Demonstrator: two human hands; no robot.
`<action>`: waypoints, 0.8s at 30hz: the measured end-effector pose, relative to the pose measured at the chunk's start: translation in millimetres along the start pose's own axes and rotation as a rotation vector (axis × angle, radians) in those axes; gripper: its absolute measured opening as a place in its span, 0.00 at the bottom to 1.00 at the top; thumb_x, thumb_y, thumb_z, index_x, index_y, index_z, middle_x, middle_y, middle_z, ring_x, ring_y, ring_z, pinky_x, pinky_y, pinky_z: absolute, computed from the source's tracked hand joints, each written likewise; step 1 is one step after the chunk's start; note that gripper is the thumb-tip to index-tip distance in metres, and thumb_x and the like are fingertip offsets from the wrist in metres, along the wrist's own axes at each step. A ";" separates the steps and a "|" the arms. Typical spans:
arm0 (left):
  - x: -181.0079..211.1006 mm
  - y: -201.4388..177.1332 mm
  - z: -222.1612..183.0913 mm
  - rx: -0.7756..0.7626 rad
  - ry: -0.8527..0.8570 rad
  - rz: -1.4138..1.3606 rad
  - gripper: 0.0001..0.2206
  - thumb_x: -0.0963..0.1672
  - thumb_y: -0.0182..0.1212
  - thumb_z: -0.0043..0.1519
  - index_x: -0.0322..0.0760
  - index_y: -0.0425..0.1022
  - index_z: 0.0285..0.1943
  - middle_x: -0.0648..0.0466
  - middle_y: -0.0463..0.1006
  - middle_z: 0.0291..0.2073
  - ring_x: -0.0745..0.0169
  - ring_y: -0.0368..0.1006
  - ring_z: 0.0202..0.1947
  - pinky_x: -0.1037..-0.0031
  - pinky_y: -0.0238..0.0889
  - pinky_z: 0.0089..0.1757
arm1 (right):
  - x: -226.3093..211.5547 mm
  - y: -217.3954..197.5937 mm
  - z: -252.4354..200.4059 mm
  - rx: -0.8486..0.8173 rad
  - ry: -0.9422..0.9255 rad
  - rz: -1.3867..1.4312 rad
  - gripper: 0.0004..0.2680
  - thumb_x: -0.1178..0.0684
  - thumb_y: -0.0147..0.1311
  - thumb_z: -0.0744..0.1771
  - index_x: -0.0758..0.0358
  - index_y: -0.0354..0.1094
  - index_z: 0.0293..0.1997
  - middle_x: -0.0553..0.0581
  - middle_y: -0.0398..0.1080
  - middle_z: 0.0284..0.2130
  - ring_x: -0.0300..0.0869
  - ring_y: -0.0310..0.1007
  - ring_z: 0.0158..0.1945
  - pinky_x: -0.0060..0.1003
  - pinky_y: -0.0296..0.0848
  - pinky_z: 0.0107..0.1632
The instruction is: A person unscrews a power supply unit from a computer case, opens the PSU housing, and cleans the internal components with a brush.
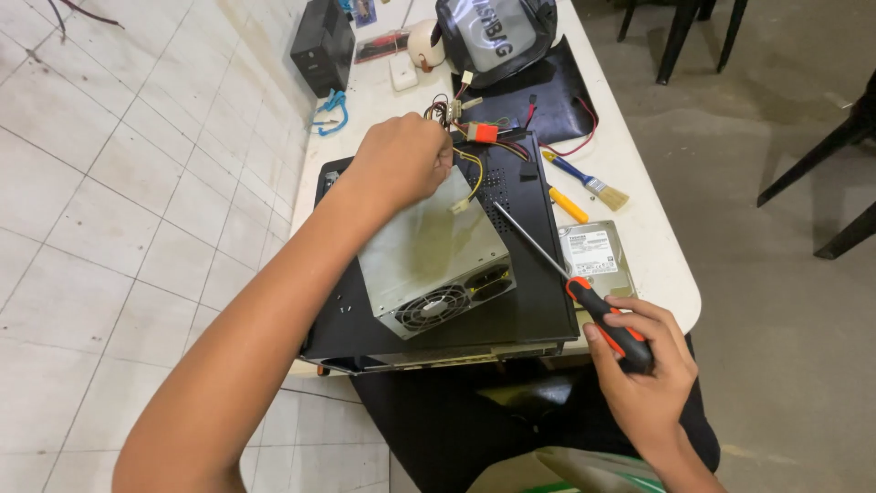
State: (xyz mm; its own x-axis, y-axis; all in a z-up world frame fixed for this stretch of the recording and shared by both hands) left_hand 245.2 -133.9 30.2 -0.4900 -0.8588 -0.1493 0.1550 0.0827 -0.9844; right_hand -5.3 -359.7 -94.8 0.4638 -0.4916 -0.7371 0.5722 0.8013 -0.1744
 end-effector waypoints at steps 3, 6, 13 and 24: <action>4.9 -11.4 -0.3 -0.171 0.043 -0.010 0.08 0.39 0.48 0.56 0.43 0.72 0.27 0.51 0.75 0.27 0.43 0.69 0.28 0.57 0.61 0.29 | 2.5 0.2 -0.7 -0.012 -0.003 -0.004 0.06 0.61 0.64 0.66 0.66 0.71 0.43 0.68 0.74 0.47 0.49 0.77 0.51 0.39 0.73 0.53; 0.8 -0.3 10.3 -0.286 0.134 0.096 0.08 0.43 0.44 0.62 0.41 0.70 0.36 0.50 0.78 0.32 0.40 0.72 0.32 0.53 0.62 0.32 | 0.5 0.9 -0.7 -0.006 -0.018 -0.010 0.06 0.62 0.64 0.66 0.66 0.71 0.43 0.68 0.74 0.46 0.51 0.78 0.51 0.40 0.75 0.52; -6.0 24.2 3.4 -0.253 0.216 0.163 0.14 0.49 0.44 0.70 0.35 0.72 0.47 0.44 0.78 0.46 0.37 0.74 0.48 0.47 0.66 0.46 | -0.9 3.0 -1.6 -0.009 0.008 0.003 0.07 0.63 0.66 0.64 0.63 0.72 0.42 0.67 0.73 0.46 0.48 0.78 0.50 0.34 0.77 0.43; -2.4 22.9 0.2 -0.037 0.286 0.146 0.06 0.44 0.51 0.60 0.41 0.71 0.32 0.48 0.79 0.32 0.39 0.72 0.36 0.50 0.64 0.37 | 0.8 8.5 -4.3 -0.024 0.043 0.042 0.05 0.62 0.64 0.64 0.62 0.73 0.41 0.66 0.73 0.47 0.46 0.78 0.50 0.30 0.78 0.38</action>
State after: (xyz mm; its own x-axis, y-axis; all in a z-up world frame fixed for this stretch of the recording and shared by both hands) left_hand 250.1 -130.0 8.0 -0.6868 -0.6602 -0.3039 0.2125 0.2174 -0.9527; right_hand -3.0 -351.8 -99.7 0.4575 -0.4428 -0.7711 0.5363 0.8291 -0.1580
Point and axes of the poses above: each hand's wrist, its own z-axis towards the middle knuckle, its own y-axis out of the palm, x = y × z, the point moved 5 cm from there along z, towards the middle knuckle
